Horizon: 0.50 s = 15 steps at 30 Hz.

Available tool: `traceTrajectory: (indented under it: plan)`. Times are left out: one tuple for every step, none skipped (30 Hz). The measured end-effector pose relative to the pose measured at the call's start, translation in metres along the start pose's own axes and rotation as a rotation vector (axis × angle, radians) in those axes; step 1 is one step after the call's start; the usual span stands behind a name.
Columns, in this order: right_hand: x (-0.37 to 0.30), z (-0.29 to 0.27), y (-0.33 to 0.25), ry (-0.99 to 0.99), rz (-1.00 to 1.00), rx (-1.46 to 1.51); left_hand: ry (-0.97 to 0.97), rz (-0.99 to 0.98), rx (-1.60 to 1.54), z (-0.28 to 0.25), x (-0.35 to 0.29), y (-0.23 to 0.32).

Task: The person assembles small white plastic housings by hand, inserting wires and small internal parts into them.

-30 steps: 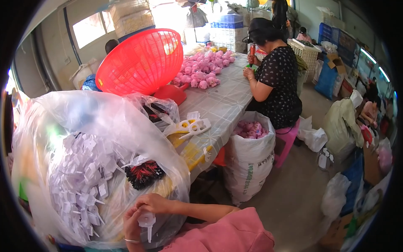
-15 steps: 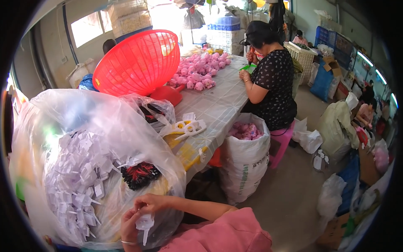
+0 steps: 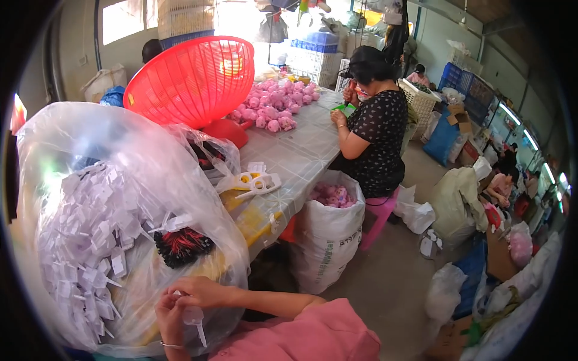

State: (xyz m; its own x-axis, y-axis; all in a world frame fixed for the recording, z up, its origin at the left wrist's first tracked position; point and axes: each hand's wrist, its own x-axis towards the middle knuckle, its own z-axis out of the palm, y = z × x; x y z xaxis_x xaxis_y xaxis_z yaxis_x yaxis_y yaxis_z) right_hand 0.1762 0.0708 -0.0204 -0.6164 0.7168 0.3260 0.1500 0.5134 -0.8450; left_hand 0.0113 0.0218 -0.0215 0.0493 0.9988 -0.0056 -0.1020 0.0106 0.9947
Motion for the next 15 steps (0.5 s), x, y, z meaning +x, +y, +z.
traceTrajectory:
  plan:
    - [0.002, 0.003, 0.003, 0.042, -0.107, -0.073, -0.029, 0.008, 0.043, -0.002, 0.001, -0.002]
    - [0.004, 0.005, 0.007, 0.039, -0.098, -0.071, -0.03, -0.001, 0.038, -0.003, 0.003, -0.004]
    - [0.006, 0.006, 0.013, 0.057, -0.071, -0.081, -0.018, 0.012, 0.008, -0.003, 0.004, -0.006]
    - [0.007, 0.006, 0.012, 0.073, -0.044, -0.089, -0.004, 0.023, -0.021, -0.003, 0.005, -0.008]
    - [0.008, 0.005, 0.011, 0.07, -0.034, -0.084, -0.002, 0.012, -0.024, -0.003, 0.005, -0.007]
    - [0.009, 0.002, 0.009, 0.088, -0.046, -0.033, -0.012, 0.032, 0.003, -0.003, 0.005, -0.006]
    - [0.011, -0.002, 0.004, 0.11, -0.058, 0.018, -0.025, 0.053, 0.032, -0.003, 0.005, -0.005]
    - [0.013, -0.003, -0.001, 0.11, -0.048, 0.023, -0.027, 0.042, 0.03, -0.006, 0.007, -0.008]
    - [0.015, -0.003, -0.006, 0.141, -0.1, -0.078, -0.06, -0.023, 0.09, -0.013, 0.011, -0.012]
    - [0.015, -0.002, -0.007, 0.171, -0.154, -0.179, -0.093, -0.087, 0.149, -0.016, 0.012, -0.012]
    - [0.015, 0.0, -0.006, 0.17, -0.148, -0.175, -0.093, -0.095, 0.148, -0.014, 0.012, -0.013]
    - [0.015, 0.003, -0.003, 0.152, -0.082, -0.134, -0.062, -0.09, 0.097, -0.011, 0.013, -0.012]
    - [0.016, 0.004, 0.0, 0.136, -0.02, -0.094, -0.032, -0.083, 0.047, -0.009, 0.015, -0.01]
    - [0.016, 0.004, 0.002, 0.137, -0.017, -0.092, -0.032, -0.086, 0.048, -0.009, 0.017, -0.011]
    - [0.017, 0.002, 0.004, 0.148, -0.038, -0.069, -0.045, -0.061, 0.063, -0.01, 0.018, -0.012]
